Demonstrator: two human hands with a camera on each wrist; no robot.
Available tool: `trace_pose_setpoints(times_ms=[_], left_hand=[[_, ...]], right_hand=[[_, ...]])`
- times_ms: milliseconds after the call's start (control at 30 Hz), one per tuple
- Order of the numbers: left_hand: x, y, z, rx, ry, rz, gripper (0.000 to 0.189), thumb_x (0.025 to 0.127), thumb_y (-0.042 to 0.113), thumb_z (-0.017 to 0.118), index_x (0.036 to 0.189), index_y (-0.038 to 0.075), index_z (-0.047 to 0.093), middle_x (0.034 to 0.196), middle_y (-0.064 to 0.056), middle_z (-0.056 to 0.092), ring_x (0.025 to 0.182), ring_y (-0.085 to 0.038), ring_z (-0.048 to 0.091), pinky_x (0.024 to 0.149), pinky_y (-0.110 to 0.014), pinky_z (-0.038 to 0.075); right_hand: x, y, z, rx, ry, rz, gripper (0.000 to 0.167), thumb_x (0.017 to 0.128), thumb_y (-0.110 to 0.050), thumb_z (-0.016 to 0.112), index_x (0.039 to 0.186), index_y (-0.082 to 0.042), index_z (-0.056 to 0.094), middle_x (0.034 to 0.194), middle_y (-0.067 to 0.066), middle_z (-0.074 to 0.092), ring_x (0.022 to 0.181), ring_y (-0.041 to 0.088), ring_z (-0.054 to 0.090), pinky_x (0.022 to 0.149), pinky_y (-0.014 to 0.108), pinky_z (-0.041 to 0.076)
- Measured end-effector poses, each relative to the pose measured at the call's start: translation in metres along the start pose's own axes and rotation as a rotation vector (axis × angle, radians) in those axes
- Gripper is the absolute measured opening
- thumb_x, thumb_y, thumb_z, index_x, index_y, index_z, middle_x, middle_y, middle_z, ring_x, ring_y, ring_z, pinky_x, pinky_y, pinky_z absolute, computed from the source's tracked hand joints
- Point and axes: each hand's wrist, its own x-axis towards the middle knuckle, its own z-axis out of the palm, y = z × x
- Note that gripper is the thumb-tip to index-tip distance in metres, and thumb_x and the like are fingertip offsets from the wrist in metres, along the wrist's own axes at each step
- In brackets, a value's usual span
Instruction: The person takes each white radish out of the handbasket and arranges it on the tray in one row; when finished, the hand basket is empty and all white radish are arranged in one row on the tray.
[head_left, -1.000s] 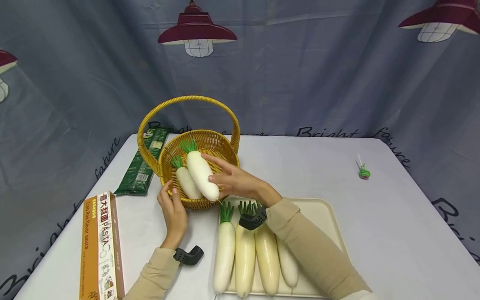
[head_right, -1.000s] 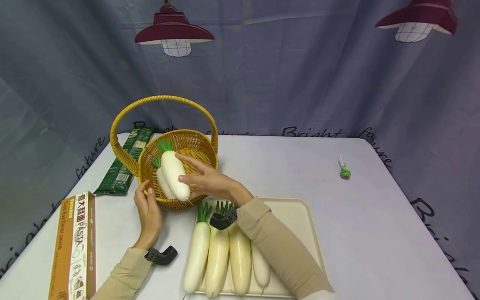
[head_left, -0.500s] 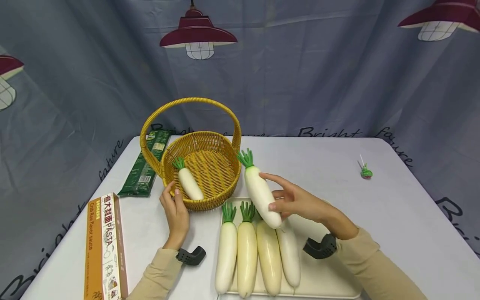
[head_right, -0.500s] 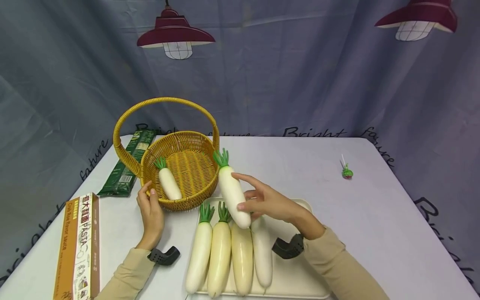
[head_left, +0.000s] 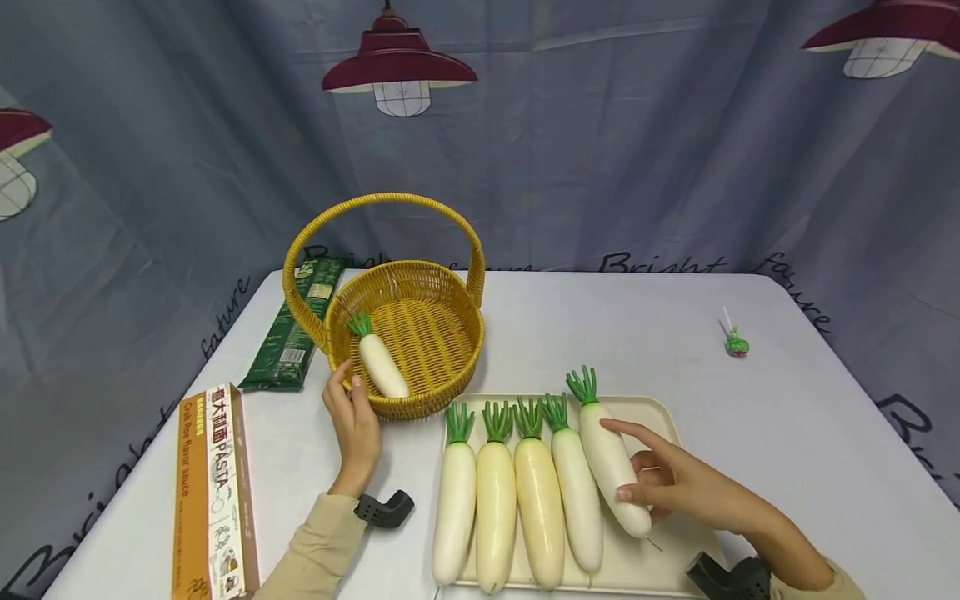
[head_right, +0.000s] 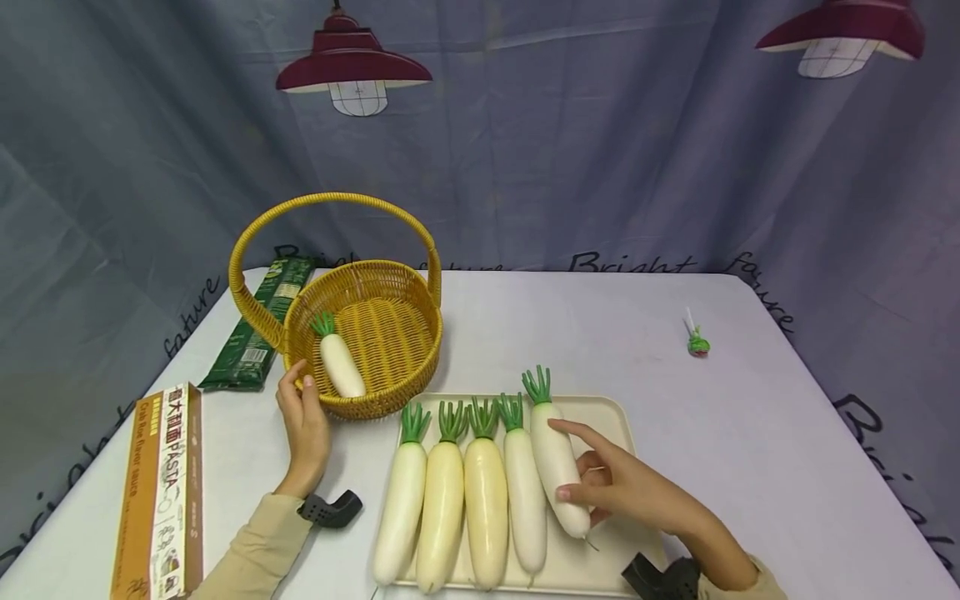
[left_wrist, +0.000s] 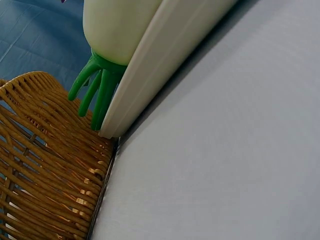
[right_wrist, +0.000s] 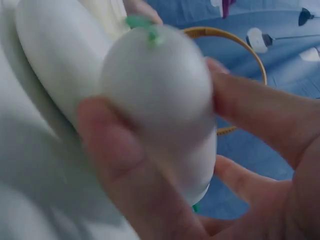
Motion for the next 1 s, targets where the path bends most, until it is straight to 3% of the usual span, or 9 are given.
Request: trace_pose_setpoints(times_ms=[300, 533, 667, 833, 1000], left_hand=[[0.000, 0.000, 0.001, 0.014, -0.001, 0.010, 0.039, 0.099, 0.025, 0.031, 0.131, 0.003, 0.035, 0.129, -0.023, 0.029, 0.124, -0.031, 0.029, 0.102, -0.046, 0.021], [-0.001, 0.000, 0.000, 0.014, -0.005, 0.020, 0.040, 0.099, 0.026, 0.030, 0.131, 0.003, 0.035, 0.129, -0.023, 0.029, 0.126, -0.031, 0.028, 0.103, -0.047, 0.020], [-0.003, 0.000, -0.001, 0.016, -0.014, 0.011, 0.040, 0.099, 0.027, 0.030, 0.131, 0.004, 0.034, 0.129, -0.024, 0.028, 0.125, -0.032, 0.028, 0.102, -0.047, 0.021], [-0.002, 0.000, -0.001, 0.016, -0.018, 0.010, 0.041, 0.099, 0.028, 0.029, 0.132, 0.003, 0.033, 0.128, -0.024, 0.028, 0.124, -0.032, 0.029, 0.101, -0.047, 0.022], [-0.001, 0.000, 0.000, 0.020, -0.008, 0.014, 0.040, 0.099, 0.027, 0.030, 0.131, 0.004, 0.034, 0.128, -0.024, 0.029, 0.124, -0.032, 0.029, 0.101, -0.047, 0.022]], right_hand=[[-0.013, 0.013, 0.012, -0.107, 0.046, 0.047, 0.076, 0.085, -0.022, 0.062, 0.144, -0.020, 0.013, 0.088, 0.012, 0.049, 0.067, 0.008, 0.060, 0.056, 0.033, 0.051], [-0.015, 0.019, 0.018, -0.231, 0.105, 0.032, 0.074, 0.085, -0.028, 0.062, 0.143, -0.020, 0.018, 0.089, 0.009, 0.054, 0.071, 0.006, 0.059, 0.064, 0.020, 0.042], [-0.015, 0.024, 0.022, -0.233, 0.129, 0.036, 0.067, 0.088, -0.028, 0.058, 0.143, -0.020, 0.019, 0.088, 0.009, 0.054, 0.071, 0.005, 0.058, 0.059, 0.023, 0.045], [-0.013, 0.026, 0.025, -0.290, 0.201, 0.031, 0.048, 0.096, -0.030, 0.043, 0.141, -0.026, 0.027, 0.071, 0.000, 0.051, 0.057, 0.004, 0.050, 0.053, 0.024, 0.045], [-0.011, 0.030, 0.026, -0.324, 0.232, 0.013, 0.045, 0.096, -0.031, 0.042, 0.139, -0.029, 0.030, 0.057, -0.008, 0.041, 0.047, 0.000, 0.040, 0.050, 0.021, 0.039]])
